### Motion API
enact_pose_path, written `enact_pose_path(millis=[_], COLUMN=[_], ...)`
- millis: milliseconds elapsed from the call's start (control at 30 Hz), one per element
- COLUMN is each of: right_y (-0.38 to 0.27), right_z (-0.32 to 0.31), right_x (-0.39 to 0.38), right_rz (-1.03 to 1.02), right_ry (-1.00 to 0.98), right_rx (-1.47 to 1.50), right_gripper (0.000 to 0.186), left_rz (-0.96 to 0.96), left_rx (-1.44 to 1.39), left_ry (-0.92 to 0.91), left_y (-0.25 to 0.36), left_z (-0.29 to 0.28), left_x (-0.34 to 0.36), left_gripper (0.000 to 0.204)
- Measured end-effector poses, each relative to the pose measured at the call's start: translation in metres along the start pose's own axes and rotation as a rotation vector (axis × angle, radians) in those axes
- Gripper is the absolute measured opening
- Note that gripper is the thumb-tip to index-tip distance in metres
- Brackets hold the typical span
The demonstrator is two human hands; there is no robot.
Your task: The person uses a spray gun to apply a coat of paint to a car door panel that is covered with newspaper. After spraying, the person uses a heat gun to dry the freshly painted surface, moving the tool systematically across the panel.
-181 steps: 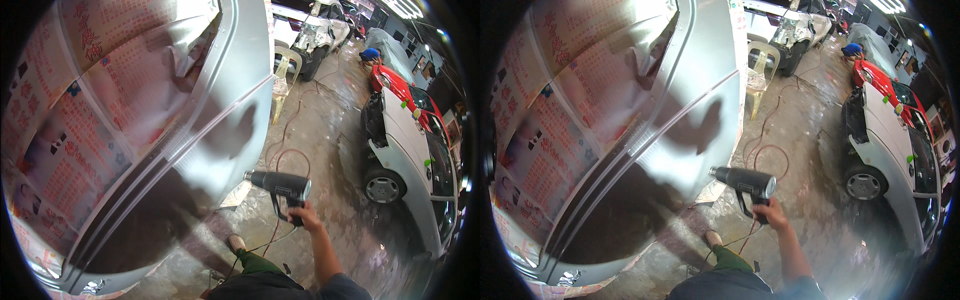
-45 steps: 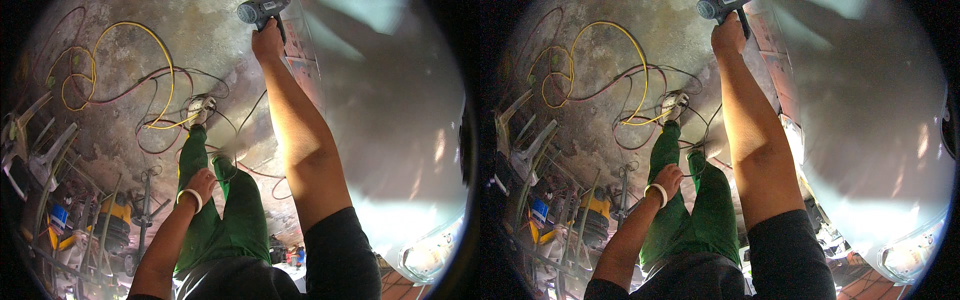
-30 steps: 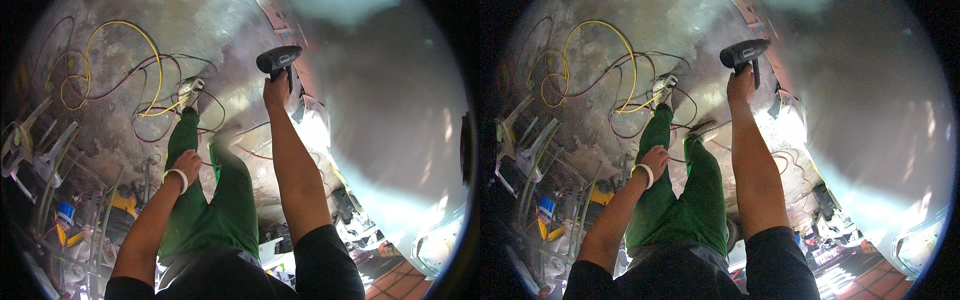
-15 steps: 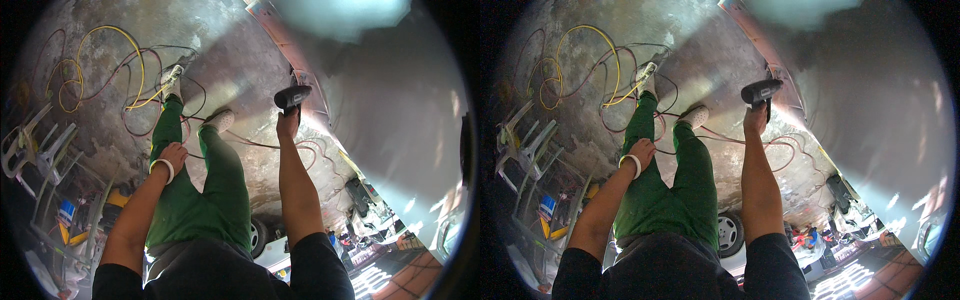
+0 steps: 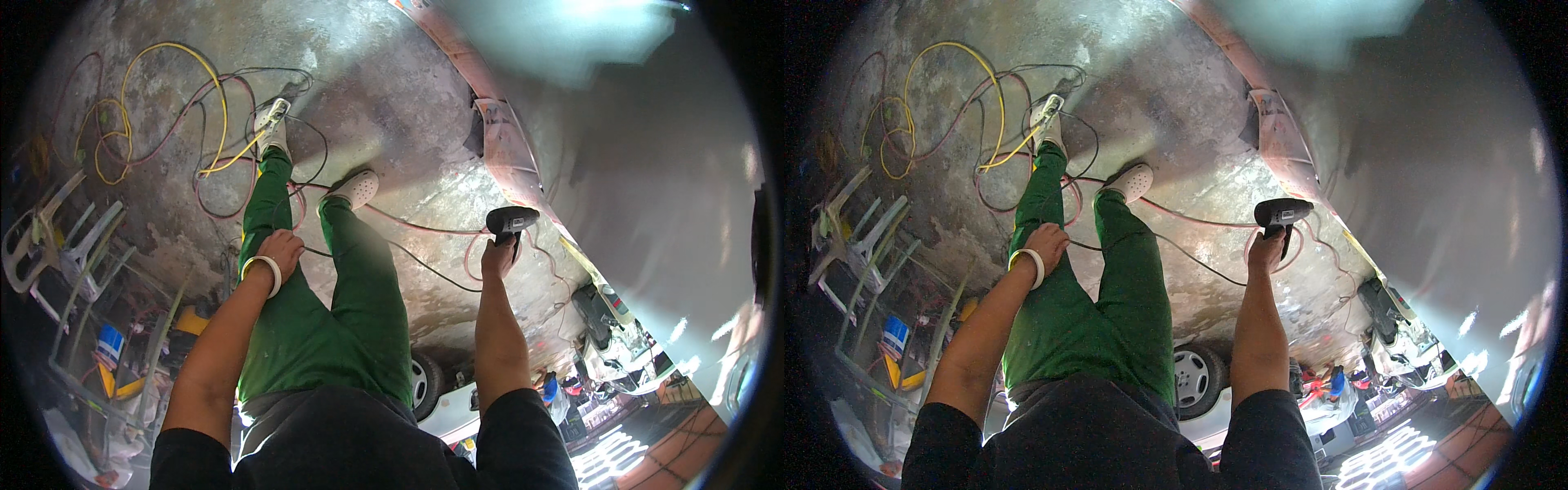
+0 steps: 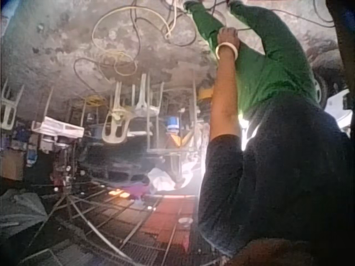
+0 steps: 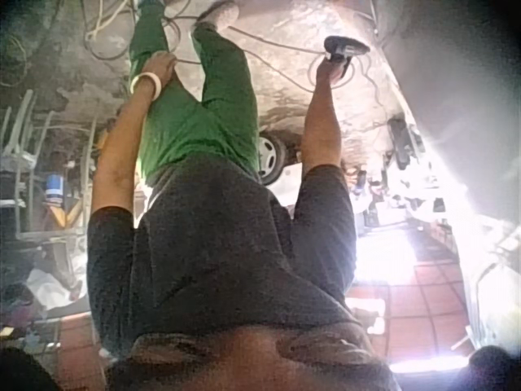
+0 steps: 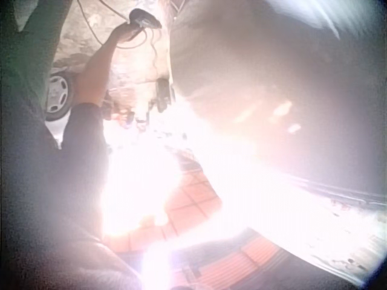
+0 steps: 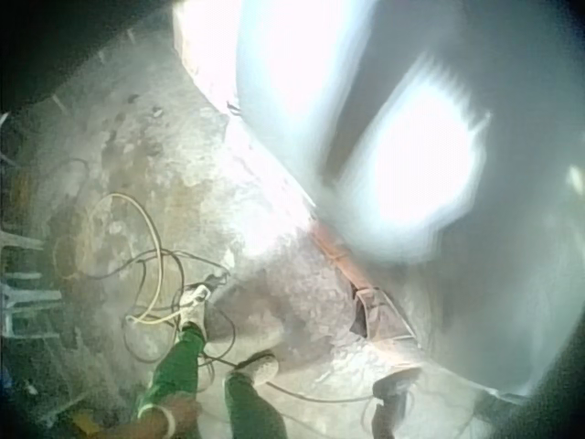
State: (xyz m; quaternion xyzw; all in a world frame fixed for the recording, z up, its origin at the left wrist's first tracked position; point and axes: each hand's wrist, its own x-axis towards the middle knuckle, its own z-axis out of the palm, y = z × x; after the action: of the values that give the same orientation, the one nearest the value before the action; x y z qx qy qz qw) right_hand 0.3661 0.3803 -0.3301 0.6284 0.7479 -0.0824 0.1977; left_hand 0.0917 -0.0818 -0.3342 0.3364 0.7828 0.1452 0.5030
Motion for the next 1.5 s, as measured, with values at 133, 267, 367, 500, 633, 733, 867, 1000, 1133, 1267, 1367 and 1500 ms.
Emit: enact_pose_path(millis=[133, 267, 367, 500, 633, 733, 867, 1000, 1133, 1267, 1367, 1500], right_y=[-0.010, -0.064, -0.104, -0.182, -0.272, -0.331, -0.411, -0.504, -0.586, -0.660, -0.714, -0.785], right_z=[-0.002, -0.011, -0.008, -0.012, -0.018, -0.016, -0.010, -0.020, -0.028, -0.027, -0.030, -0.048], right_x=[0.000, -0.002, -0.004, -0.013, -0.029, -0.032, -0.034, -0.051, -0.067, -0.058, -0.057, -0.079], right_rz=[-0.061, -0.048, -0.129, -0.191, -0.282, -0.341, -0.436, -0.542, -0.662, -0.824, -0.905, -0.918], right_ry=[0.100, 0.011, 0.017, -0.028, -0.029, -0.057, -0.037, -0.051, -0.010, 0.009, 0.018, 0.053], right_rx=[-0.014, 0.025, 0.020, 0.020, 0.019, 0.038, 0.011, -0.002, 0.011, 0.029, 0.071, 0.129], right_gripper=[0.056, 0.054, 0.050, 0.057, 0.052, 0.051, 0.052, 0.055, 0.056, 0.057, 0.059, 0.057], left_rz=[0.026, 0.017, 0.008, -0.025, -0.034, -0.037, -0.036, -0.050, -0.021, -0.049, -0.012, -0.078], left_rx=[-0.016, -0.008, -0.043, -0.086, -0.132, -0.122, -0.179, -0.214, -0.219, -0.274, -0.216, -0.281], left_ry=[0.020, 0.010, 0.031, 0.011, 0.012, -0.015, -0.007, -0.018, 0.024, -0.026, -0.019, -0.016], left_y=[-0.001, -0.007, -0.016, -0.028, -0.044, -0.060, -0.075, -0.087, -0.095, -0.100, -0.107, -0.110], left_z=[-0.010, -0.025, -0.039, -0.066, -0.088, -0.097, -0.116, -0.130, -0.133, -0.157, -0.163, -0.165], left_x=[0.001, 0.001, -0.001, -0.005, -0.008, -0.006, -0.004, 0.000, 0.004, 0.009, 0.009, 0.003], left_gripper=[0.017, 0.017, 0.017, 0.018, 0.020, 0.021, 0.021, 0.021, 0.023, 0.025, 0.027, 0.029])
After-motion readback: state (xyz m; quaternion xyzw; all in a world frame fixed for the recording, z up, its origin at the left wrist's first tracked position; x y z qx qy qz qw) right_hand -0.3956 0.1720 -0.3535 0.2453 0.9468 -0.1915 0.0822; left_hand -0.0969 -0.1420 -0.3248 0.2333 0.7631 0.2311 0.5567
